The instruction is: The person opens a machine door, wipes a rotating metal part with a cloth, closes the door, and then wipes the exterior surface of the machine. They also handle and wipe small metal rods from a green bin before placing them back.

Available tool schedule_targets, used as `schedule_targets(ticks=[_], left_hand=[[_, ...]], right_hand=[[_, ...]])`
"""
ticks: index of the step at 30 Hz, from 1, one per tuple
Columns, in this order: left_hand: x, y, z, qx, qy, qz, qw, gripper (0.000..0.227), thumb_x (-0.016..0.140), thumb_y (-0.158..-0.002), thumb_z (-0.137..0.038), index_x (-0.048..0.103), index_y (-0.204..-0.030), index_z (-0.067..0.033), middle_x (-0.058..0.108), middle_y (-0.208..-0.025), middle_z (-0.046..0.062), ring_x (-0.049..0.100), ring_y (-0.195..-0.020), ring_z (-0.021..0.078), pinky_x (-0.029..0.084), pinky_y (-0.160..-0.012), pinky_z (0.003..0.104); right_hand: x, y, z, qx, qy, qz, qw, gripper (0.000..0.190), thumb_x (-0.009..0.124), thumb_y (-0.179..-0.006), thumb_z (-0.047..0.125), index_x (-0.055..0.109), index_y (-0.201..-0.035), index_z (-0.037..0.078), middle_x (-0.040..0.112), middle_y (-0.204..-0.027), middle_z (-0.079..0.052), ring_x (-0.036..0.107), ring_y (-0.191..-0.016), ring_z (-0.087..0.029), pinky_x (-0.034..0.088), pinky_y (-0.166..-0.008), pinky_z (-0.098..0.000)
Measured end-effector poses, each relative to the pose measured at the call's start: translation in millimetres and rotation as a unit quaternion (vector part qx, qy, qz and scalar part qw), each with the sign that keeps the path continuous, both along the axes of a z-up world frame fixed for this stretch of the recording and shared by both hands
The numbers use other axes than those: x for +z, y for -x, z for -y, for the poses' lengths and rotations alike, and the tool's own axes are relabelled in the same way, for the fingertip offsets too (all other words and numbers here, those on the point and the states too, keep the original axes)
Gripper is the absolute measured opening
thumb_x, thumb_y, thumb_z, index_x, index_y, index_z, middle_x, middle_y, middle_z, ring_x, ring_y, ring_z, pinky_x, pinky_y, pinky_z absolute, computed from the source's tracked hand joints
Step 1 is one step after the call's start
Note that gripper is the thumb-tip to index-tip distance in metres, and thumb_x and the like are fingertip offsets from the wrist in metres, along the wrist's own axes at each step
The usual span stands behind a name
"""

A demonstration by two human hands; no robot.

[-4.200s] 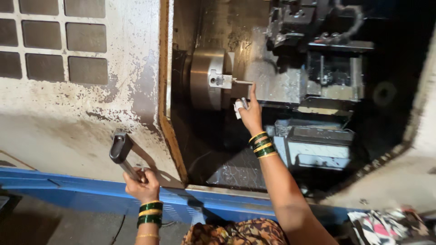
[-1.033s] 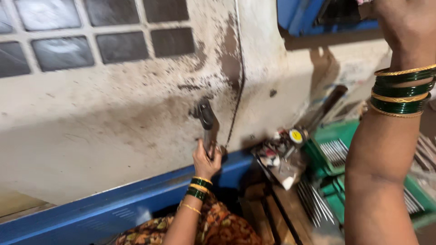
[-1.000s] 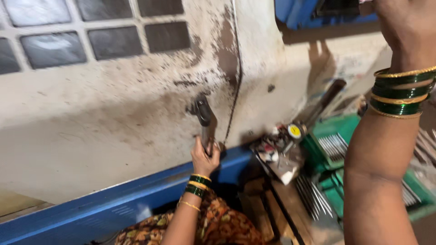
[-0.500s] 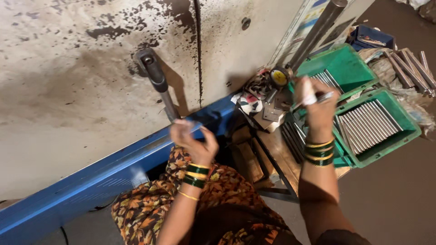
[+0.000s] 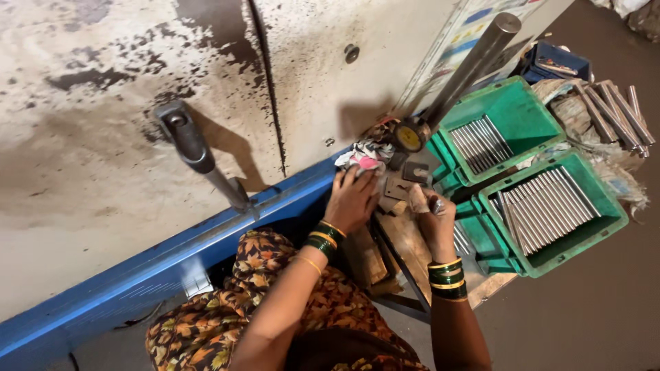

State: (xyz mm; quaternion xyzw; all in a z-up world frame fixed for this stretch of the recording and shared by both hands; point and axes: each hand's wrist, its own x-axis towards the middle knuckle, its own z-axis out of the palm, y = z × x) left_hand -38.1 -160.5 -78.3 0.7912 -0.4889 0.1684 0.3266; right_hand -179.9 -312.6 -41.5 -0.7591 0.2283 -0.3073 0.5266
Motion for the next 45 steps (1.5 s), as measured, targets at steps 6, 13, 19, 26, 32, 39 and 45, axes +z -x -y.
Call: schedule_targets(ticks=[6, 13, 19, 26, 32, 39, 45], left_hand=[[-12.0, -33.2, 27.2, 0.05, -0.049, -0.063, 0.996, 0.04, 0.054, -0.101, -0.038, 0.064, -0.131, -0.013, 0.059, -0.138, 0.005, 0.049, -0.133, 0.0358, 0.036, -0.11, 0.056], [-21.9, -50.2, 32.3, 0.029, -0.073, -0.182, 0.98, 0.043, 0.05, -0.099, -0.033, 0.06, -0.139, -0.0205, 0.056, -0.147, 0.001, 0.052, -0.13, 0.0359, 0.041, -0.101, 0.054], [-25.3, -40.9, 11.5, -0.031, -0.059, -0.155, 0.986, 0.048, 0.054, -0.099, -0.029, 0.054, -0.145, -0.0166, 0.053, -0.148, 0.009, 0.043, -0.135, 0.046, 0.035, -0.108, 0.059], [-30.4, -19.5, -17.5, -0.037, -0.025, -0.06, 0.997, 0.05, 0.066, -0.09, -0.023, 0.06, -0.14, -0.0161, 0.051, -0.153, 0.008, 0.037, -0.145, 0.0409, 0.029, -0.115, 0.061], [-28.3, 10.5, -23.9, -0.015, 0.042, -0.11, 0.993, 0.049, 0.074, -0.078, -0.016, 0.069, -0.127, -0.0119, 0.052, -0.146, 0.011, 0.04, -0.143, 0.0368, 0.031, -0.115, 0.057], [-13.1, 32.5, -20.3, 0.043, 0.156, -0.149, 0.976, 0.035, 0.076, -0.077, -0.012, 0.07, -0.111, -0.007, 0.054, -0.139, 0.014, 0.044, -0.136, 0.0387, 0.036, -0.112, 0.054], [-2.4, 41.6, -17.9, 0.068, 0.195, -0.193, 0.959, 0.028, 0.074, -0.08, -0.011, 0.07, -0.107, -0.0077, 0.058, -0.132, 0.012, 0.051, -0.129, 0.038, 0.043, -0.107, 0.05]], right_hand=[[-19.0, -8.3, 7.9, 0.04, -0.088, 0.056, 0.994, 0.021, 0.067, -0.103, 0.016, 0.072, -0.106, -0.004, 0.06, -0.081, 0.005, 0.048, -0.069, -0.003, 0.036, -0.058, -0.0213], [-35.2, -31.8, -1.5, 0.112, -0.096, 0.07, 0.987, 0.029, 0.068, -0.096, 0.021, 0.072, -0.108, -0.005, 0.064, -0.082, 0.001, 0.055, -0.067, -0.005, 0.042, -0.057, -0.0218], [-49.3, -65.2, 1.3, 0.121, -0.103, 0.098, 0.982, 0.028, 0.071, -0.098, 0.017, 0.073, -0.111, -0.007, 0.064, -0.088, -0.001, 0.055, -0.076, -0.006, 0.042, -0.067, -0.0222], [-57.7, -70.9, 0.5, 0.13, -0.107, 0.115, 0.979, 0.026, 0.071, -0.099, 0.016, 0.071, -0.112, -0.007, 0.067, -0.089, 0.0, 0.057, -0.075, -0.006, 0.045, -0.065, -0.0217], [-55.2, -73.9, -4.3, 0.131, -0.121, 0.111, 0.978, 0.025, 0.067, -0.103, 0.021, 0.071, -0.106, -0.003, 0.059, -0.077, 0.006, 0.048, -0.064, -0.003, 0.036, -0.055, -0.0203], [-53.3, -79.4, -6.9, 0.133, -0.096, 0.109, 0.98, 0.036, 0.06, -0.109, 0.031, 0.073, -0.105, -0.002, 0.065, -0.079, 0.005, 0.049, -0.063, -0.002, 0.034, -0.055, -0.0205], [-54.0, -82.3, -6.6, 0.124, -0.112, 0.122, 0.978, 0.036, 0.062, -0.107, 0.031, 0.074, -0.101, -0.003, 0.053, -0.066, 0.007, 0.042, -0.056, -0.002, 0.029, -0.05, -0.0203]])
